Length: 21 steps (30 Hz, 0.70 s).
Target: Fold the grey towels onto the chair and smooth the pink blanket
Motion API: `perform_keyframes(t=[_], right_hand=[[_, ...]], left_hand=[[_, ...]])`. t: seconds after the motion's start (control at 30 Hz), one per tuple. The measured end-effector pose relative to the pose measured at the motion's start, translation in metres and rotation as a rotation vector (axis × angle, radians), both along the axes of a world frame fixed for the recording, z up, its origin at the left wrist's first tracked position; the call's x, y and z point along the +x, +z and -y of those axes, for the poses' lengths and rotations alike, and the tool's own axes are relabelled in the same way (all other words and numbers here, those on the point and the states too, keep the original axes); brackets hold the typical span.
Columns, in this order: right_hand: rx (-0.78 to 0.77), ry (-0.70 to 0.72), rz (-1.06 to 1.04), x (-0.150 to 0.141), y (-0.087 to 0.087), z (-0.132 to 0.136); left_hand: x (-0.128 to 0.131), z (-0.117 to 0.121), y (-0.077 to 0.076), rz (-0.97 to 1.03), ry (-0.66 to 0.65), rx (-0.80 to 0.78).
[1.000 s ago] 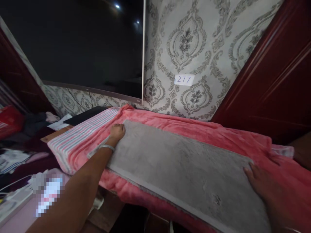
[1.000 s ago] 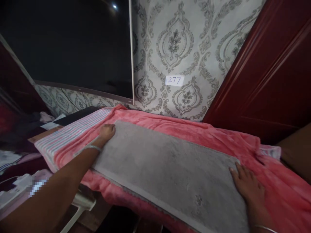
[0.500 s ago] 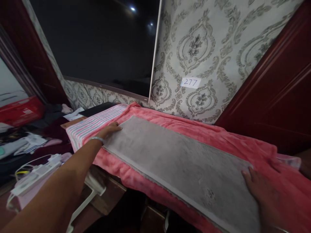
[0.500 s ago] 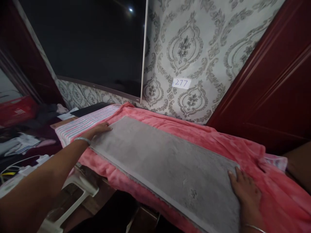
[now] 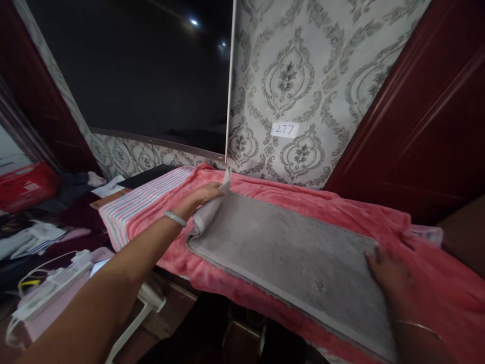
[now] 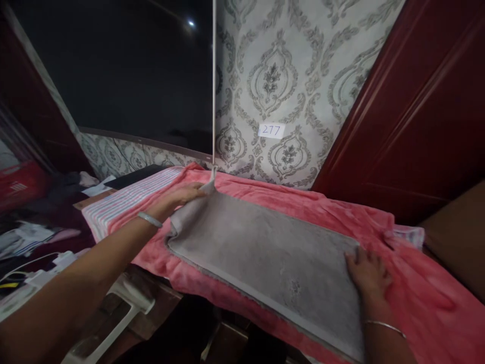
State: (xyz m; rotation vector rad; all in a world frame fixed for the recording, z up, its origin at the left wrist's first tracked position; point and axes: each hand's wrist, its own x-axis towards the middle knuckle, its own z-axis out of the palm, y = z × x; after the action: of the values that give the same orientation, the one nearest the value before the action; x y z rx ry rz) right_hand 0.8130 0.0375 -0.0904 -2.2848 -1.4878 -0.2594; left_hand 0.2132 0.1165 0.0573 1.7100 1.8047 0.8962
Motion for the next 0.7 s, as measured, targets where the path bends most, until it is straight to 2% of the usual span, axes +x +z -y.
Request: perform_keyframes(t=[0.07,0.13,0.23,0.3,0.33,0.4,0.47,0.5,0.6,0.7], right_hand=[[0.121,0.001,-0.071,-0.031,0.026,0.002],[0.192,0.133,-0.269,-0.075,0.049,0.002],[0.098,0.332,-0.792,-0.155,0.067,0.000],[-0.004,0.419,-1.112,-0.204,0.068,-0.001],[-0.057,0.427,-1.188,-0.224,0.067,-0.002],[-0.131,0.424,-1.235,-0.253,0.064,-0.005],[-0.164,0.417,-1.218,-0.270,0.062,-0.011],[-0.174,0.417,-1.202,-0.275,0.063,-0.015],[-0.203,0.417,-1.135,-0.286,0.065,-0.028],[-0.202,0.432,-1.038,-0.297,0.067,-0.038]], left_hand=[[0.038,0.002,-0.002,-0.047,-0.215,-0.029],[0.076,0.011,-0.013,-0.110,-0.358,-0.030],[0.123,0.029,-0.041,-0.147,-0.445,-0.059],[0.143,0.042,-0.058,-0.156,-0.494,-0.081],[0.148,0.047,-0.064,-0.155,-0.515,-0.087],[0.149,0.052,-0.068,-0.145,-0.564,-0.106],[0.138,0.050,-0.066,-0.094,-0.598,-0.147],[0.129,0.047,-0.062,-0.044,-0.573,-0.150],[0.091,0.034,-0.053,0.107,-0.346,-0.042],[0.051,0.025,-0.055,0.151,-0.124,0.079]])
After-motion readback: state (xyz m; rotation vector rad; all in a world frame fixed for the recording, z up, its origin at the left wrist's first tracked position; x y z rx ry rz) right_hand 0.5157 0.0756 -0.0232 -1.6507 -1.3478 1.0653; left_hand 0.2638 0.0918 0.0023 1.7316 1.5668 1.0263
